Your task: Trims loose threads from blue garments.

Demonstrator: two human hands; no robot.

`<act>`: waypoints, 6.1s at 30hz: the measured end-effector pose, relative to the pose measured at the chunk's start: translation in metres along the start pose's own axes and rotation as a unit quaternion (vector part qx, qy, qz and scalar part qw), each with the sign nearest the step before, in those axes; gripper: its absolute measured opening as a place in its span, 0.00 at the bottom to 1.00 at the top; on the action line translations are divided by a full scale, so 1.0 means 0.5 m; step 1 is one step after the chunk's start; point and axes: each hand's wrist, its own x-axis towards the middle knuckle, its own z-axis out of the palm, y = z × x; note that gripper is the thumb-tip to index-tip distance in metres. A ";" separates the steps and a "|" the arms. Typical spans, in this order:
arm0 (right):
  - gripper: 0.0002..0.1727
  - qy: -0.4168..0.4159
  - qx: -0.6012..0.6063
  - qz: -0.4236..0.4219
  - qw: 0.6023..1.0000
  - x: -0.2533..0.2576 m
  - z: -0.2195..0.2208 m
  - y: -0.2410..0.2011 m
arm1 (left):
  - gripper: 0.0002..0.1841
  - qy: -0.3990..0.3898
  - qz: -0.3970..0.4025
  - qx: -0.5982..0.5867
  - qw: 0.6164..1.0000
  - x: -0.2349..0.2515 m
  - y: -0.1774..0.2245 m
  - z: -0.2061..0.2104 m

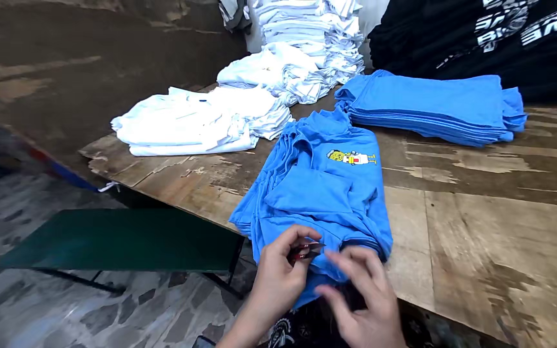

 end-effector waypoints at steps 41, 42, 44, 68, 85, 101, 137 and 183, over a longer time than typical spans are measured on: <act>0.02 0.016 -0.055 -0.095 0.994 -0.084 -0.062 -0.023 | 0.11 -0.050 0.349 0.439 0.826 -0.082 0.105 -0.030; 0.02 0.020 -0.044 -0.092 0.995 -0.083 -0.061 -0.024 | 0.12 -0.049 0.360 0.440 0.821 -0.084 0.097 -0.025; 0.02 0.024 -0.021 -0.085 0.996 -0.080 -0.058 -0.027 | 0.12 -0.049 0.382 0.440 0.811 -0.085 0.077 -0.016; 0.23 -0.009 -0.129 0.053 0.990 -0.062 -0.078 -0.027 | 0.26 -0.089 0.107 0.269 0.953 -0.089 0.081 -0.054; 0.06 0.009 -0.216 -0.008 0.976 -0.079 -0.061 -0.021 | 0.14 -0.038 0.215 0.404 0.888 -0.097 0.073 0.001; 0.18 -0.023 -0.011 0.084 0.996 0.028 -0.036 -0.051 | 0.26 0.042 0.006 0.261 0.964 -0.044 0.093 -0.135; 0.07 -0.020 -0.327 -0.066 0.942 0.073 0.065 -0.025 | 0.07 0.038 0.304 0.266 0.914 -0.103 -0.049 -0.162; 0.37 -0.029 -0.026 0.003 0.999 0.025 0.033 0.003 | 0.07 -0.041 0.020 -0.039 0.998 -0.011 -0.018 -0.070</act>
